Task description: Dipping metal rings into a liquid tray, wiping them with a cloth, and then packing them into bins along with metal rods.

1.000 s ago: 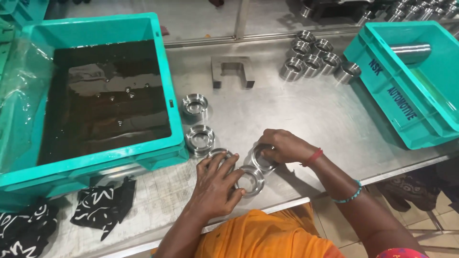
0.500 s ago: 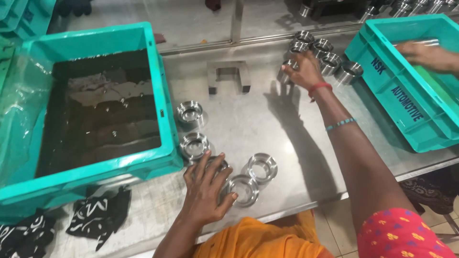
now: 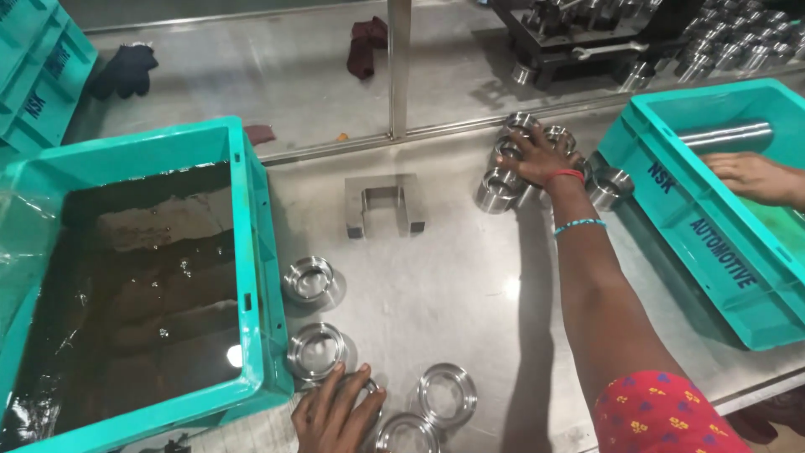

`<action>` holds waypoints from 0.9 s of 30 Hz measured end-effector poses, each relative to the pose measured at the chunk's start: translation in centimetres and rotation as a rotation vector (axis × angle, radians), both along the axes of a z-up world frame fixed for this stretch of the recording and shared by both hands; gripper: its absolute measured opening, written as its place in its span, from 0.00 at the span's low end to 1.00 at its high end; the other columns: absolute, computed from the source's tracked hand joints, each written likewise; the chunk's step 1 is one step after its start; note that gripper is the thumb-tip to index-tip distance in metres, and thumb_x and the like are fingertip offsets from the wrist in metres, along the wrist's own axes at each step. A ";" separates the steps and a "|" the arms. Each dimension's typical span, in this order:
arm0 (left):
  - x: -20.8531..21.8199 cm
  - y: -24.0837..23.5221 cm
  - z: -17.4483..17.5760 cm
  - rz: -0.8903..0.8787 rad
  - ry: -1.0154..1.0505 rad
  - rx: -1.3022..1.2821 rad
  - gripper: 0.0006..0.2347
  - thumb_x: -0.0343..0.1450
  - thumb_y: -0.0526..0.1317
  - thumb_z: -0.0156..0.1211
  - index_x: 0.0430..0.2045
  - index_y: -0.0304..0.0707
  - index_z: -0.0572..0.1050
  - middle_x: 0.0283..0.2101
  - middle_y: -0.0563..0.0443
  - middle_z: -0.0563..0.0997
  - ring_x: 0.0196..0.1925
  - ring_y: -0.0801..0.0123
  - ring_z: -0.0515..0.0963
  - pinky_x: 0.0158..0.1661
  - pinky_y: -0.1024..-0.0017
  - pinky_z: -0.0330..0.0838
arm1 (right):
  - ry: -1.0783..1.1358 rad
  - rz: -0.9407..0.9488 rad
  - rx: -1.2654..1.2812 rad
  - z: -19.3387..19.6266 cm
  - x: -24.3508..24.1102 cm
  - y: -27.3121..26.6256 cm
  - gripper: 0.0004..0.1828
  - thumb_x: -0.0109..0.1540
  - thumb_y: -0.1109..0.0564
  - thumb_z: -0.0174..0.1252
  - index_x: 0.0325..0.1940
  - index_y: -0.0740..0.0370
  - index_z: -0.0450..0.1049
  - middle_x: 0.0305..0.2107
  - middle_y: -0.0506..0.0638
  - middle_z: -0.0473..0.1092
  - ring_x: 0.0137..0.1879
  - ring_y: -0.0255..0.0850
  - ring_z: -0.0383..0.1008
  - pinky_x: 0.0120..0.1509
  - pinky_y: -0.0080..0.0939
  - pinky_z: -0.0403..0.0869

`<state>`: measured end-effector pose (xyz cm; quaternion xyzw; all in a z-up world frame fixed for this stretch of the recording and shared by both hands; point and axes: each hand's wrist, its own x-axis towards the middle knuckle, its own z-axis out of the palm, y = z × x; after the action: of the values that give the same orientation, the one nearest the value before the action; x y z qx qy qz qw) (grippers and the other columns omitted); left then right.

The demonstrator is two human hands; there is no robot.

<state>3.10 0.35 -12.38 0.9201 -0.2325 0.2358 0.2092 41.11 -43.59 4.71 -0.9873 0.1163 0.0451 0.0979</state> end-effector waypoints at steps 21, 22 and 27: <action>-2.2 -0.4 12.3 -0.165 0.200 -0.145 0.28 0.62 0.51 0.66 0.56 0.39 0.73 0.70 0.40 0.64 0.74 0.42 0.53 0.62 0.41 0.45 | -0.111 0.110 -0.019 -2.3 -16.7 2.8 0.39 0.54 0.20 0.53 0.69 0.21 0.65 0.77 0.42 0.47 0.80 0.67 0.38 0.74 0.86 0.31; -2.4 -0.4 12.2 -0.155 0.213 -0.132 0.28 0.62 0.51 0.66 0.56 0.39 0.73 0.70 0.40 0.63 0.74 0.41 0.52 0.62 0.40 0.44 | -0.108 0.110 -0.034 -2.5 -18.1 3.1 0.39 0.54 0.20 0.53 0.69 0.22 0.66 0.77 0.43 0.46 0.79 0.69 0.39 0.74 0.87 0.32; -2.7 -0.2 12.2 -0.157 0.241 -0.105 0.27 0.65 0.50 0.64 0.58 0.39 0.72 0.70 0.39 0.62 0.74 0.43 0.51 0.62 0.39 0.42 | -0.150 0.174 -0.013 -3.0 -24.2 3.3 0.39 0.54 0.22 0.55 0.68 0.28 0.68 0.75 0.46 0.49 0.77 0.71 0.41 0.70 0.89 0.33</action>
<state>0.37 0.15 -0.22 0.9085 -0.2646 0.1183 0.3010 16.96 -40.26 1.74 -0.9949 0.0227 -0.0213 0.0955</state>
